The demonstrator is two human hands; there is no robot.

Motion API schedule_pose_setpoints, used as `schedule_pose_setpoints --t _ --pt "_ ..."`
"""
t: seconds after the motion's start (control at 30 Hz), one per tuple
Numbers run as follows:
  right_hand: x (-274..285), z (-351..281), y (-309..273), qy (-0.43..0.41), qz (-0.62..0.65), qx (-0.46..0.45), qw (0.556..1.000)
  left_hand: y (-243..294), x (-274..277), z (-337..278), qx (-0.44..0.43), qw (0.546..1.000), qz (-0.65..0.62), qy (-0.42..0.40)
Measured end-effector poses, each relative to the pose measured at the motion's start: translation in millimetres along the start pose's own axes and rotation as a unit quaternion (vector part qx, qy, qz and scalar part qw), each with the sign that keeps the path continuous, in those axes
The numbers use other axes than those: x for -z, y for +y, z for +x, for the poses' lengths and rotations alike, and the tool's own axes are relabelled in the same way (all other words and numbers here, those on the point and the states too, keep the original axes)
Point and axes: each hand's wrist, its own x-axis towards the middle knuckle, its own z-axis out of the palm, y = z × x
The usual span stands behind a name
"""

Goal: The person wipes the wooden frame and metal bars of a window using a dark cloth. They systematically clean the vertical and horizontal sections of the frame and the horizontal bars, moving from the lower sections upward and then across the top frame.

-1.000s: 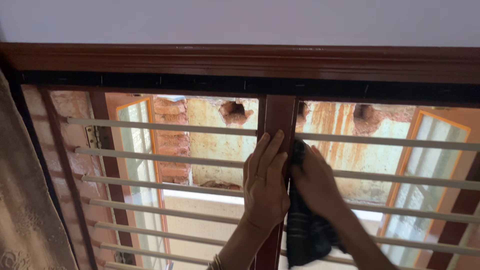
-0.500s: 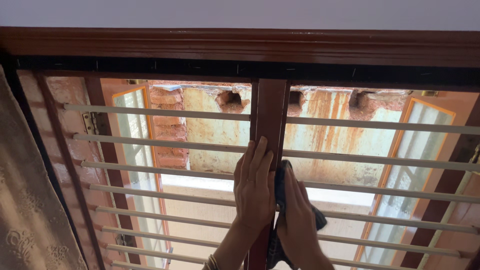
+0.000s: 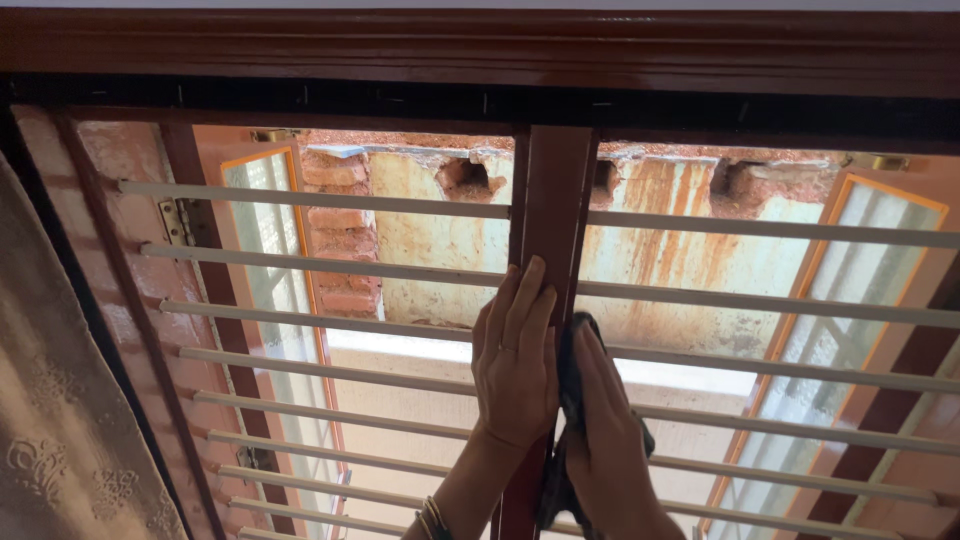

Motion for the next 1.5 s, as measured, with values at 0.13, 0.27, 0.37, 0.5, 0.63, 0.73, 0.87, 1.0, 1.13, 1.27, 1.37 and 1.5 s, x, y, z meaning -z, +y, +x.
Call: schedule_pose_setpoints --t 0.13,0.27,0.37,0.5,0.63,0.73,0.87,1.0,1.13,1.27,1.37,1.5 --pt "1.6 7.8 8.1 -0.007 0.019 -0.042 0.999 -0.3 -0.2 0.0 -0.005 1.000 -0.007 0.005" --pt "13.0 58.8 29.1 -0.072 0.025 -0.150 0.986 -1.2 -1.3 -2.8 -0.005 1.000 0.000 0.003" --pt "15.8 71.1 32.8 -0.109 0.064 -0.239 0.963 -1.9 -3.1 -0.5 -0.011 1.000 0.001 0.011" --pt "-0.2 17.8 10.8 0.044 0.039 -0.025 0.998 -0.4 -0.8 -1.4 -0.007 1.000 -0.003 0.010" --pt "0.8 8.6 6.9 0.055 -0.005 0.068 0.996 -1.1 -3.9 -1.3 -0.001 1.000 -0.002 0.014" --pt "6.2 42.4 13.0 0.017 0.042 -0.065 0.997 -2.1 -5.1 -3.1 -0.004 1.000 -0.001 0.010" --pt "2.4 61.7 17.0 -0.047 0.047 -0.250 0.966 -1.9 -3.8 -2.1 -0.009 1.000 0.003 0.009" --pt "-12.2 13.6 19.6 0.065 0.028 -0.008 0.997 -1.1 -2.0 -0.8 -0.016 1.000 -0.008 0.019" --pt "-23.4 -37.3 32.8 0.045 0.039 0.004 0.998 -0.3 -1.2 -3.7 -0.016 1.000 -0.005 0.011" --pt "-16.1 -65.0 43.2 -0.012 0.084 -0.097 0.992 -1.9 -3.3 -10.4 -0.008 1.000 0.027 -0.009" --pt "4.8 -79.2 38.8 0.058 0.150 -0.219 0.962 -0.2 -2.8 -30.1 -0.007 0.998 0.049 -0.035" --pt "31.7 -76.5 28.4 0.248 -0.036 -0.106 0.962 2.2 -3.5 -58.2 -0.004 0.993 0.101 -0.060"
